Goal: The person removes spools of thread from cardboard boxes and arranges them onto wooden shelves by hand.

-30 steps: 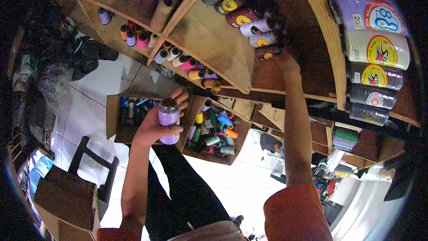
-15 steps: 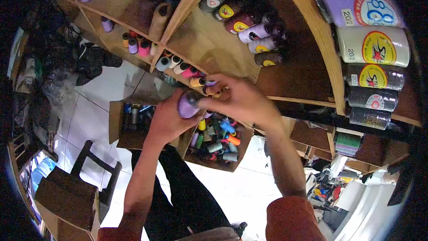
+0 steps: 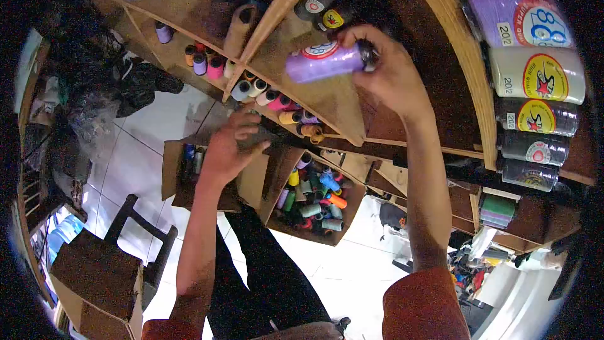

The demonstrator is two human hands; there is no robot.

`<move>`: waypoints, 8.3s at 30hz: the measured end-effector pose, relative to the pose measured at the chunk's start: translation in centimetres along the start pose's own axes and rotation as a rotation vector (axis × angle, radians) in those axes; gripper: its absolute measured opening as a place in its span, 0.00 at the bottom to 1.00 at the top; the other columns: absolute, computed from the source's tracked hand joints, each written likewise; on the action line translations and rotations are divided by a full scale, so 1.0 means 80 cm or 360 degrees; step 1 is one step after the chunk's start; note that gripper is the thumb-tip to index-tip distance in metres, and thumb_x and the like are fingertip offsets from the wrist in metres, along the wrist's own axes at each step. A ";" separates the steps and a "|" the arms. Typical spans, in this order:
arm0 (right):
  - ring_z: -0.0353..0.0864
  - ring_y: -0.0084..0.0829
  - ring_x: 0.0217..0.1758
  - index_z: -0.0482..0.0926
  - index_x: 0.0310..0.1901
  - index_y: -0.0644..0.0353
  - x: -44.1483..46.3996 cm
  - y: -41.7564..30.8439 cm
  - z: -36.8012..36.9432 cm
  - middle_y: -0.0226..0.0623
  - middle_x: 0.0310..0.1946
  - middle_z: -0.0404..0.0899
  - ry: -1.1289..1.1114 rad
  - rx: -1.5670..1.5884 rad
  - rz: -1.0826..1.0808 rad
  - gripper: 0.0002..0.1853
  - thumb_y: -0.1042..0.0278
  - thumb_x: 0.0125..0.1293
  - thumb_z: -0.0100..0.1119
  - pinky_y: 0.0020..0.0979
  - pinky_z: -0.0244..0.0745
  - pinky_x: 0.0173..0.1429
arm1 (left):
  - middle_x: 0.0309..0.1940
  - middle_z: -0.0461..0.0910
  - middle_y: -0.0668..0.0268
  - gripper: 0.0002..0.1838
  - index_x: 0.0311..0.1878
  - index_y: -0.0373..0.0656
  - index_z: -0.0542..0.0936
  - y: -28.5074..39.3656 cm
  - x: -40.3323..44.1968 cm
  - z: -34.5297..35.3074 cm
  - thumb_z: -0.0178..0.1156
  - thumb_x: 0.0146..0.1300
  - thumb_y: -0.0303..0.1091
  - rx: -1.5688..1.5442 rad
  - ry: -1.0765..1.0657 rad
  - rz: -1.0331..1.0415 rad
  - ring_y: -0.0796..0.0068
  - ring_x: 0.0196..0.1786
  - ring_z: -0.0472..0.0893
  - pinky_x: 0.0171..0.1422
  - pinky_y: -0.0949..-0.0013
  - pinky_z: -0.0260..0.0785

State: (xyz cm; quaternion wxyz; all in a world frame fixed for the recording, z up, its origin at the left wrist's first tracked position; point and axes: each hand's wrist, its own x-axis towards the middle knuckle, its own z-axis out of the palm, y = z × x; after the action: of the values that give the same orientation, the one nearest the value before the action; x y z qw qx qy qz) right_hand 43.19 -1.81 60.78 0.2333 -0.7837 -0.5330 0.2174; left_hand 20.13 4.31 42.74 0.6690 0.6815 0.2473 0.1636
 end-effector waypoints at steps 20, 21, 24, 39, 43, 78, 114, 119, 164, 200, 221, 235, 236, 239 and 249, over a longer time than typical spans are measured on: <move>0.72 0.38 0.57 0.75 0.37 0.58 0.078 0.062 0.029 0.41 0.53 0.73 0.0158 -0.0766 -0.0642 0.12 0.69 0.48 0.62 0.31 0.71 0.55 | 0.40 0.79 0.61 0.25 0.59 0.41 0.65 -0.013 0.016 0.006 0.59 0.57 0.23 -0.0292 0.0168 -0.0067 0.70 0.43 0.81 0.46 0.70 0.75; 0.75 0.39 0.52 0.75 0.38 0.58 0.080 0.057 0.033 0.41 0.49 0.75 0.0267 -0.0722 -0.0423 0.13 0.67 0.49 0.63 0.32 0.72 0.52 | 0.41 0.78 0.60 0.25 0.59 0.42 0.65 -0.016 0.013 0.005 0.59 0.57 0.23 -0.0303 0.0170 -0.0085 0.70 0.43 0.81 0.46 0.71 0.75; 0.80 0.39 0.40 0.76 0.42 0.56 0.085 0.048 0.052 0.41 0.37 0.80 0.0561 -0.0685 -0.0085 0.17 0.62 0.50 0.64 0.34 0.75 0.45 | 0.41 0.78 0.60 0.25 0.59 0.43 0.65 -0.032 0.005 0.010 0.58 0.57 0.23 -0.0297 0.0207 -0.0093 0.71 0.43 0.81 0.46 0.71 0.75; 0.76 0.36 0.48 0.68 0.52 0.67 0.120 0.083 0.034 0.45 0.43 0.76 0.0363 -0.0675 -0.0324 0.27 0.64 0.52 0.66 0.34 0.69 0.54 | 0.39 0.79 0.63 0.25 0.59 0.40 0.65 -0.062 -0.001 0.004 0.56 0.57 0.20 -0.0229 0.0268 -0.0174 0.78 0.39 0.79 0.39 0.76 0.73; 0.77 0.43 0.46 0.69 0.50 0.67 0.115 0.088 0.042 0.48 0.41 0.77 0.0457 -0.0711 -0.0400 0.27 0.64 0.51 0.67 0.36 0.70 0.51 | 0.40 0.79 0.62 0.25 0.58 0.39 0.66 -0.084 -0.012 0.001 0.56 0.56 0.19 -0.0383 0.0226 -0.0255 0.79 0.39 0.79 0.38 0.75 0.74; 0.75 0.22 0.36 0.72 0.40 0.62 -0.065 0.063 0.275 0.32 0.34 0.75 0.0360 0.0370 0.0338 0.09 0.74 0.58 0.59 0.26 0.73 0.40 | 0.42 0.78 0.48 0.16 0.42 0.39 0.77 -0.417 -0.156 -0.105 0.53 0.53 0.38 0.1174 -0.0005 -0.0751 0.46 0.46 0.77 0.51 0.52 0.70; 0.63 0.41 0.62 0.73 0.52 0.62 -0.099 0.334 0.940 0.47 0.58 0.64 0.0523 0.2545 0.1995 0.23 0.55 0.60 0.56 0.42 0.53 0.67 | 0.58 0.59 0.40 0.38 0.67 0.30 0.49 -0.755 -0.125 0.068 0.57 0.60 0.37 0.1875 0.0744 -0.1065 0.40 0.59 0.64 0.58 0.49 0.65; 0.64 0.41 0.60 0.73 0.52 0.63 -0.074 0.290 0.949 0.46 0.58 0.65 0.0598 0.2412 0.1853 0.19 0.60 0.64 0.51 0.42 0.54 0.67 | 0.53 0.69 0.51 0.31 0.65 0.31 0.57 -0.785 -0.103 0.060 0.52 0.64 0.37 0.2544 0.0133 -0.1583 0.54 0.48 0.76 0.43 0.63 0.75; 0.71 0.27 0.55 0.67 0.56 0.60 -0.138 -0.022 0.308 0.32 0.47 0.76 -0.1169 0.1828 0.0999 0.43 0.72 0.34 0.79 0.31 0.65 0.61 | 0.56 0.69 0.49 0.59 0.63 0.33 0.60 -0.234 -0.151 -0.016 0.72 0.30 0.61 -0.2422 -0.0536 -0.0721 0.55 0.56 0.73 0.61 0.54 0.66; 0.83 0.36 0.24 0.67 0.54 0.63 0.019 0.098 0.020 0.52 0.34 0.79 0.0251 0.1274 0.1355 0.23 0.52 0.67 0.48 0.15 0.79 0.21 | 0.60 0.63 0.52 0.62 0.66 0.37 0.55 -0.111 -0.137 -0.006 0.77 0.27 0.56 -0.2703 -0.0525 -0.0283 0.55 0.61 0.67 0.58 0.42 0.67; 0.79 0.28 0.30 0.67 0.59 0.58 -0.003 0.081 -0.010 0.43 0.40 0.77 0.0213 0.0414 0.1077 0.36 0.37 0.57 0.54 0.22 0.76 0.29 | 0.61 0.61 0.49 0.64 0.67 0.37 0.52 -0.121 -0.133 -0.023 0.73 0.30 0.61 -0.2618 -0.0498 -0.0163 0.50 0.61 0.68 0.57 0.40 0.66; 0.77 0.26 0.42 0.66 0.58 0.68 0.042 0.083 0.003 0.40 0.42 0.78 0.0014 0.0060 0.0582 0.35 0.60 0.52 0.68 0.26 0.73 0.41 | 0.58 0.65 0.50 0.60 0.65 0.35 0.57 -0.106 -0.113 -0.025 0.75 0.29 0.54 -0.2667 -0.0529 -0.0186 0.53 0.60 0.69 0.58 0.44 0.67; 0.77 0.26 0.43 0.66 0.58 0.68 0.053 0.090 0.004 0.41 0.42 0.78 0.0002 0.0108 0.0480 0.35 0.59 0.52 0.68 0.26 0.73 0.42 | 0.59 0.64 0.49 0.62 0.67 0.40 0.54 -0.110 -0.114 -0.026 0.75 0.28 0.58 -0.2624 -0.0537 -0.0197 0.51 0.60 0.68 0.58 0.42 0.67; 0.76 0.26 0.42 0.68 0.56 0.69 0.074 0.090 0.008 0.42 0.43 0.78 0.0110 -0.0219 0.0439 0.34 0.57 0.52 0.68 0.26 0.72 0.43 | 0.62 0.60 0.48 0.68 0.70 0.49 0.47 -0.132 -0.118 -0.028 0.74 0.26 0.65 -0.2524 -0.0547 -0.0204 0.47 0.61 0.67 0.57 0.38 0.66; 0.73 0.21 0.28 0.75 0.49 0.61 0.073 0.099 0.012 0.32 0.32 0.80 0.0076 -0.0258 0.0295 0.30 0.43 0.52 0.64 0.26 0.69 0.32 | 0.63 0.60 0.48 0.68 0.68 0.43 0.52 -0.134 -0.116 -0.025 0.70 0.24 0.70 -0.2516 -0.0456 -0.0217 0.47 0.62 0.67 0.59 0.41 0.65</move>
State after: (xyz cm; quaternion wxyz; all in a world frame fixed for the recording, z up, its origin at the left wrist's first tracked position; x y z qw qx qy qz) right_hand 50.44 1.24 54.75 0.1606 -0.8508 -0.4685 0.1755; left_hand 10.13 0.64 33.18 0.9870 0.0044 0.0113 0.1601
